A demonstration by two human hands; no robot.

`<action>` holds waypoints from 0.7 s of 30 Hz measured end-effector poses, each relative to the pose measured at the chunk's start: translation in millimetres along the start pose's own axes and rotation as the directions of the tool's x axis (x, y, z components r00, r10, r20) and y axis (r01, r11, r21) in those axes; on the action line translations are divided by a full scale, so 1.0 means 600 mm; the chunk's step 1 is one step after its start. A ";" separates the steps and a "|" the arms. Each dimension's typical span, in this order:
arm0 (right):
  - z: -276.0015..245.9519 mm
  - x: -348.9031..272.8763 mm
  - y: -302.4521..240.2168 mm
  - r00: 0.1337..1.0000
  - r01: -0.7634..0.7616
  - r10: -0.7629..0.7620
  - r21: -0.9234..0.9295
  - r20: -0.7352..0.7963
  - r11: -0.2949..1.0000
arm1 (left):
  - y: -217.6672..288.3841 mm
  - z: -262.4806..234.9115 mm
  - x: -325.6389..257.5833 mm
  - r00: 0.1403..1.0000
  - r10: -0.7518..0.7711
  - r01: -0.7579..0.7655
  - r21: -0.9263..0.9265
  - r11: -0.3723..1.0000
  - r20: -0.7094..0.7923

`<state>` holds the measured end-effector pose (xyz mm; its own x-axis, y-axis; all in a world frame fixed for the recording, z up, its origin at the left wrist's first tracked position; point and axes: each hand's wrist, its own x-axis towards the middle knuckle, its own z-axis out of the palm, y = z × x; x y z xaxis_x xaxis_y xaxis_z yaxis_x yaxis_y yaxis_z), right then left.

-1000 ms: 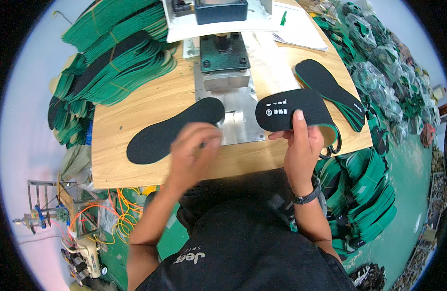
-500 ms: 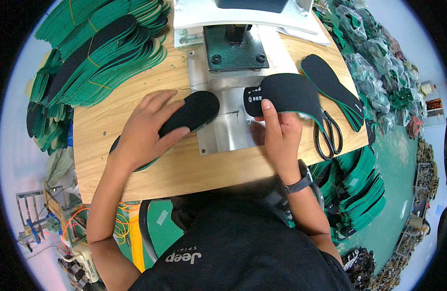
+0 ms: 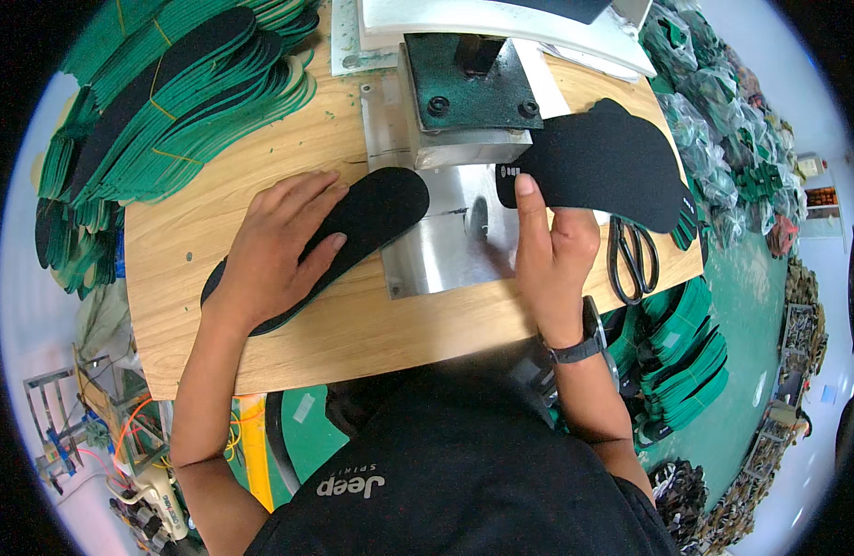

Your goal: The person applies small circular labels to the black surface of shoe insoles. They use scissors to cut strips from a label sheet, peel the labels by hand, and press them onto the insoles before stacking the finished pieces.

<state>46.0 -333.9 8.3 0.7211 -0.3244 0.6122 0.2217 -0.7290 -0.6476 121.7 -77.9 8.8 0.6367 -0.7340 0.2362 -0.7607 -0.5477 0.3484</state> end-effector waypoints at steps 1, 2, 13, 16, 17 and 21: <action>-0.004 -0.004 -0.006 0.998 -0.040 0.040 0.008 0.040 0.999 | 0.004 0.000 -0.002 1.000 -0.024 0.024 0.016 1.000 0.004; -0.007 -0.017 -0.004 0.990 -0.105 0.103 0.006 0.097 0.995 | 0.013 0.003 -0.003 0.999 -0.045 0.045 0.026 0.999 0.004; 0.010 -0.024 -0.010 0.996 -0.079 0.084 0.126 -0.038 0.989 | 0.020 0.007 -0.001 0.999 -0.049 0.050 0.039 0.998 -0.010; 0.019 -0.025 -0.016 0.975 -0.175 0.198 0.204 -0.100 0.963 | 0.018 0.009 0.001 0.999 -0.035 0.035 0.035 0.999 -0.012; 0.020 -0.026 -0.020 0.961 -0.232 0.260 0.234 -0.098 0.944 | 0.018 0.009 0.000 0.999 -0.030 0.030 0.039 0.999 -0.013; 0.014 -0.008 -0.003 0.973 -0.194 0.226 0.346 -0.054 0.918 | 0.022 0.009 0.001 0.998 -0.056 0.055 0.089 0.994 0.005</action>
<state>47.7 -326.0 2.4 0.7159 -0.5130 0.4737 0.2905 -0.3980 -0.8702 111.4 -87.8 8.6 0.6777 -0.7043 0.2115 -0.7325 -0.6211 0.2787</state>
